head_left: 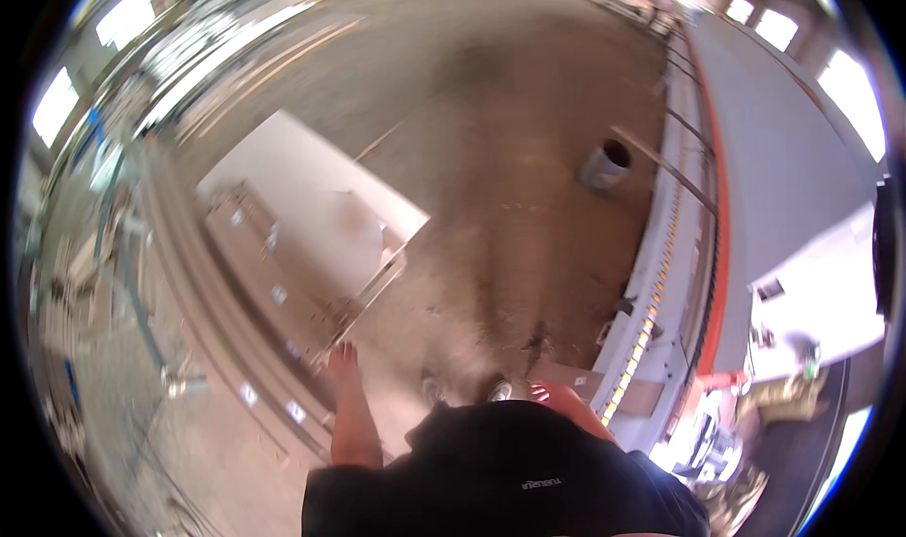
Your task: The person picks up wooden planks from a stack on the floor and places them onto a conveyor belt. They repeat this process, handling the planks one by one to feed them into the machinery.
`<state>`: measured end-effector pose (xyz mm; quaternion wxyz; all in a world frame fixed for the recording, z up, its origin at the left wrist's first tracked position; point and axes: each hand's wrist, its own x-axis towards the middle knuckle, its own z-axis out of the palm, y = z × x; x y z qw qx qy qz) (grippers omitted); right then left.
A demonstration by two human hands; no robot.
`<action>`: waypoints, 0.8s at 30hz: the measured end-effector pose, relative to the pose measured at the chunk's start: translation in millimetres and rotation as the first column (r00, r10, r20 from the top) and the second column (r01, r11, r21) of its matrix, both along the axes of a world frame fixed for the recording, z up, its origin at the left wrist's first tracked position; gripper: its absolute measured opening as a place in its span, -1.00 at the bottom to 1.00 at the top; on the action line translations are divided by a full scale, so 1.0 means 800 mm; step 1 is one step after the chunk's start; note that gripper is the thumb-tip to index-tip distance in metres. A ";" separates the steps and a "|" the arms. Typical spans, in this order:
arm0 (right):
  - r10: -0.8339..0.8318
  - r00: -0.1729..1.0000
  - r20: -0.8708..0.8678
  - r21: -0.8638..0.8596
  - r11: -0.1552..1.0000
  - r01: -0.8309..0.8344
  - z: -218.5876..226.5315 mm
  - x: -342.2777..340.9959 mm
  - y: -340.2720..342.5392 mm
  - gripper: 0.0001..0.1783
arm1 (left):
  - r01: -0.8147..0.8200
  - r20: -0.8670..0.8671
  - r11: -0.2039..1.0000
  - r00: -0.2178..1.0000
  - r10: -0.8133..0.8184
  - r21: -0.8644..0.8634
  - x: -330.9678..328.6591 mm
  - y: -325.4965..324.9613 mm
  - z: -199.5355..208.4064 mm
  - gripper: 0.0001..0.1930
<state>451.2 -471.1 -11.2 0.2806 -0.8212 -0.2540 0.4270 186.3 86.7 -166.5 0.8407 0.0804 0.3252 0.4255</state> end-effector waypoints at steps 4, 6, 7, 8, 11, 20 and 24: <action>0.014 0.986 0.166 -0.043 0.999 -0.007 0.024 -0.007 -0.003 -0.50 | 0.559 -0.502 0.825 0.740 -0.447 0.090 0.024 -0.055 -0.043 -0.70; -0.012 0.975 0.221 -0.087 0.996 0.032 0.034 -0.010 -0.004 -0.56 | 0.909 -0.810 0.406 0.304 -0.501 0.090 0.022 -0.096 -0.064 -0.77; -0.037 0.973 0.227 -0.096 0.994 0.060 0.033 -0.010 -0.007 -0.58 | 0.995 -0.922 -0.014 0.082 -0.377 0.095 0.022 -0.119 -0.057 -0.79; -0.055 0.972 0.229 -0.098 0.992 0.079 0.034 -0.011 -0.008 -0.59 | 0.985 -0.890 -0.030 -0.165 -0.425 -0.168 0.022 -0.148 -0.057 -0.75; -0.123 0.964 0.237 -0.040 0.990 0.136 0.030 -0.010 -0.016 -0.62 | 0.728 -0.992 -0.676 0.117 -0.046 0.117 -0.003 -0.208 -0.027 -0.74; -0.253 0.934 0.251 0.008 0.966 0.260 0.032 -0.010 -0.068 -0.66 | 0.818 -0.993 -0.565 0.055 -0.104 0.105 0.040 -0.166 0.043 -0.77; -0.326 0.902 0.283 0.049 0.944 0.326 0.025 -0.002 -0.084 -0.67 | 0.610 -0.958 -0.780 0.116 0.262 -0.139 0.069 -0.115 0.024 -0.76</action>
